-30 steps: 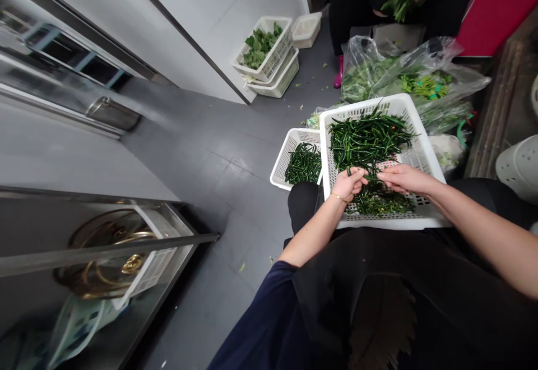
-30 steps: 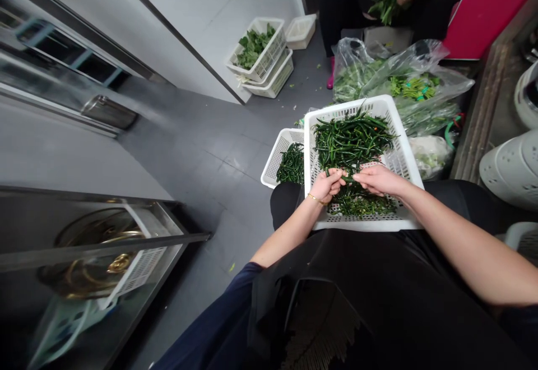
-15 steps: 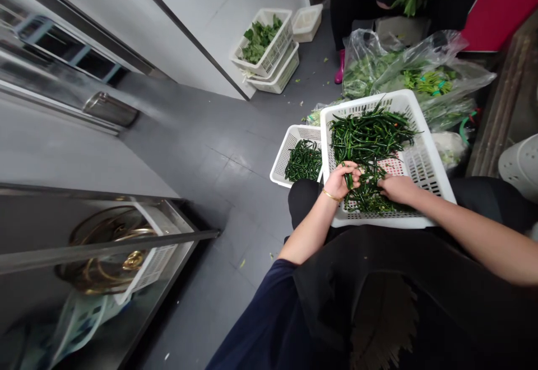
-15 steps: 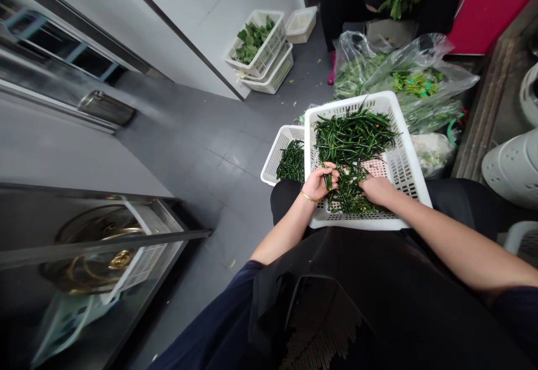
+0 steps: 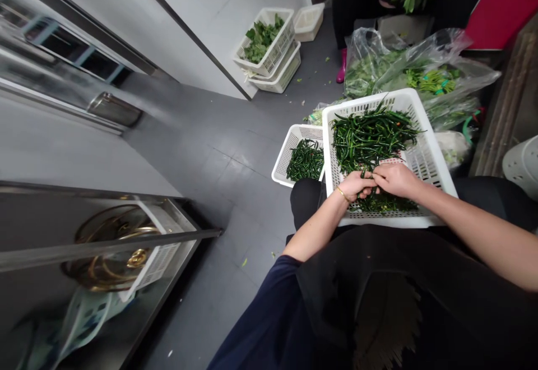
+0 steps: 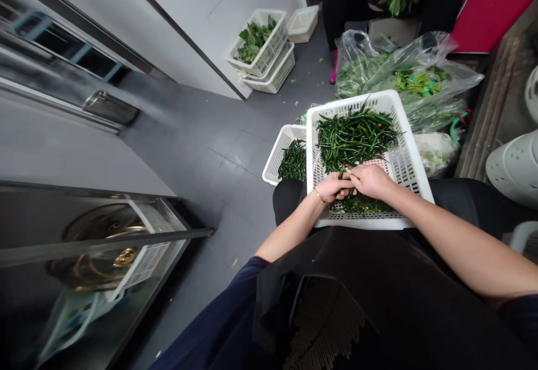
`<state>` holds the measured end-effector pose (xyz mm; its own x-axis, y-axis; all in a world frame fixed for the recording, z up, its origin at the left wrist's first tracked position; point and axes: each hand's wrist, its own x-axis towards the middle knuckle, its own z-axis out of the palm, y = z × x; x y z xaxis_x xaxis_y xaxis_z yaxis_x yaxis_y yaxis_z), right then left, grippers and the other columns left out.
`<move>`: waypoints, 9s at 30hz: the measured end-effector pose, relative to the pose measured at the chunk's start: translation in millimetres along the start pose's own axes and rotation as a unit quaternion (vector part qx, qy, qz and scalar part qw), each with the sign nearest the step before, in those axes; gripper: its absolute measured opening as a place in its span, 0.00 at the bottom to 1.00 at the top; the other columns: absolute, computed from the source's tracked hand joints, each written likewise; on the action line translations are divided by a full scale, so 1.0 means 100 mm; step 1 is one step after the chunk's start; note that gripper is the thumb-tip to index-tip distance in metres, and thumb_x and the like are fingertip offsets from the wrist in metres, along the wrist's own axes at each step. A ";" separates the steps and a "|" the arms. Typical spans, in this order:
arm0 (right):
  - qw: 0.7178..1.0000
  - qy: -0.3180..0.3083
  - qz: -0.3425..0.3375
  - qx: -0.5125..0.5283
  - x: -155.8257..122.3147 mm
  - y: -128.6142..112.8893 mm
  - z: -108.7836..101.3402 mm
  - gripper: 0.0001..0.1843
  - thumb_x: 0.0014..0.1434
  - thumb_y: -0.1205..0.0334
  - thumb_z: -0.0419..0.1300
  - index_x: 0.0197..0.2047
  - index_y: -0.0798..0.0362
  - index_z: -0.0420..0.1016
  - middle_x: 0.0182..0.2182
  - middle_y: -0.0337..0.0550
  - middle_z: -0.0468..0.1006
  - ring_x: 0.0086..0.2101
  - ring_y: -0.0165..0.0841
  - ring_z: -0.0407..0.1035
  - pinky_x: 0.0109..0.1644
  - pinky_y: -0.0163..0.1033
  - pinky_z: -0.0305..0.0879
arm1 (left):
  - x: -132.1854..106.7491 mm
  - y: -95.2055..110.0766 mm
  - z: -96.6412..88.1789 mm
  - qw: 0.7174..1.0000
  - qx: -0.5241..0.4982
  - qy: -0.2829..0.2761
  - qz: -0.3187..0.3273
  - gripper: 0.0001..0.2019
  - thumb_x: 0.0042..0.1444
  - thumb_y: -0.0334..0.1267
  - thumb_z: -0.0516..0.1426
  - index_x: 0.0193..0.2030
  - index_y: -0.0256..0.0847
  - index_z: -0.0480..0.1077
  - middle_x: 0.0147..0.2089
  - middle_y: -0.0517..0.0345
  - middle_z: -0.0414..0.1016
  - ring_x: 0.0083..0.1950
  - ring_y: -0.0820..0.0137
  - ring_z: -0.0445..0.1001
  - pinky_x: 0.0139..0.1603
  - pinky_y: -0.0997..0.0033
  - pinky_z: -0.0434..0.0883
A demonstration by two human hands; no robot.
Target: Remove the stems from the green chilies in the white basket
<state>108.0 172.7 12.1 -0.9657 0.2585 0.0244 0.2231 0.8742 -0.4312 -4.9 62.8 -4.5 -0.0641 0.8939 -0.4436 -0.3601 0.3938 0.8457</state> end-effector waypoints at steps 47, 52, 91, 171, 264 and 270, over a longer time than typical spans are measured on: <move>0.975 -0.210 -0.029 -0.073 0.26 0.11 0.23 0.11 0.54 0.56 0.53 0.31 0.53 0.72 0.30 0.45 0.75 0.30 0.34 0.70 0.32 0.35 0.60 | -0.13 0.03 -0.38 0.878 0.435 0.168 0.109 0.08 0.39 0.35 0.64 0.28 0.38 0.71 0.27 0.59 0.69 0.32 0.71 0.68 0.37 0.72 0.65; 0.966 -0.177 0.027 0.184 0.11 0.14 -0.23 0.15 0.54 0.49 0.54 0.31 0.53 0.68 0.19 0.37 0.71 0.20 0.29 0.65 0.26 0.34 0.59 | -0.10 0.11 -0.21 0.848 0.486 0.089 0.189 0.07 0.44 0.39 0.62 0.25 0.38 0.71 0.28 0.56 0.68 0.34 0.69 0.68 0.40 0.71 0.64; 0.993 -0.004 0.007 0.121 0.17 -0.27 -0.16 0.21 0.58 0.46 0.47 0.25 0.52 0.66 0.19 0.38 0.67 0.22 0.29 0.60 0.29 0.34 0.53 | -0.24 0.29 -0.11 0.970 -0.068 0.173 0.157 0.17 0.42 0.46 0.64 0.27 0.36 0.63 0.18 0.67 0.60 0.17 0.84 0.57 0.19 0.79 0.56; 0.935 -0.056 0.138 0.322 -0.18 0.16 -0.42 0.28 0.52 0.44 0.56 0.49 0.55 0.71 0.17 0.36 0.69 0.19 0.29 0.64 0.23 0.34 0.58 | -0.29 0.10 -0.12 0.967 -0.239 0.056 0.071 0.11 0.39 0.36 0.61 0.30 0.38 0.65 0.17 0.68 0.55 0.16 0.82 0.52 0.19 0.78 0.51; 0.920 -0.162 0.164 0.316 0.16 0.25 0.17 0.29 0.59 0.37 0.40 0.25 0.52 0.64 0.11 0.34 0.62 0.13 0.29 0.58 0.20 0.34 0.55 | -0.15 0.00 -0.21 0.994 -0.100 0.053 0.009 0.22 0.24 0.34 0.69 0.25 0.36 0.62 0.25 0.60 0.73 0.29 0.71 0.72 0.36 0.71 0.66; 0.995 -0.035 -0.019 -0.093 0.27 0.16 0.14 0.23 0.64 0.54 0.39 0.32 0.56 0.70 0.31 0.51 0.76 0.34 0.37 0.70 0.35 0.37 0.60 | -0.18 0.01 -0.16 0.986 -0.152 0.064 -0.011 0.19 0.27 0.35 0.67 0.24 0.36 0.62 0.23 0.57 0.73 0.24 0.73 0.70 0.27 0.73 0.65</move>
<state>83.4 188.3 -6.7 -0.9792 0.2006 -0.0287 0.2012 0.9453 -0.2568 -19.4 44.1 -0.5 -0.1640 0.8441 -0.5105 -0.6230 0.3127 0.7170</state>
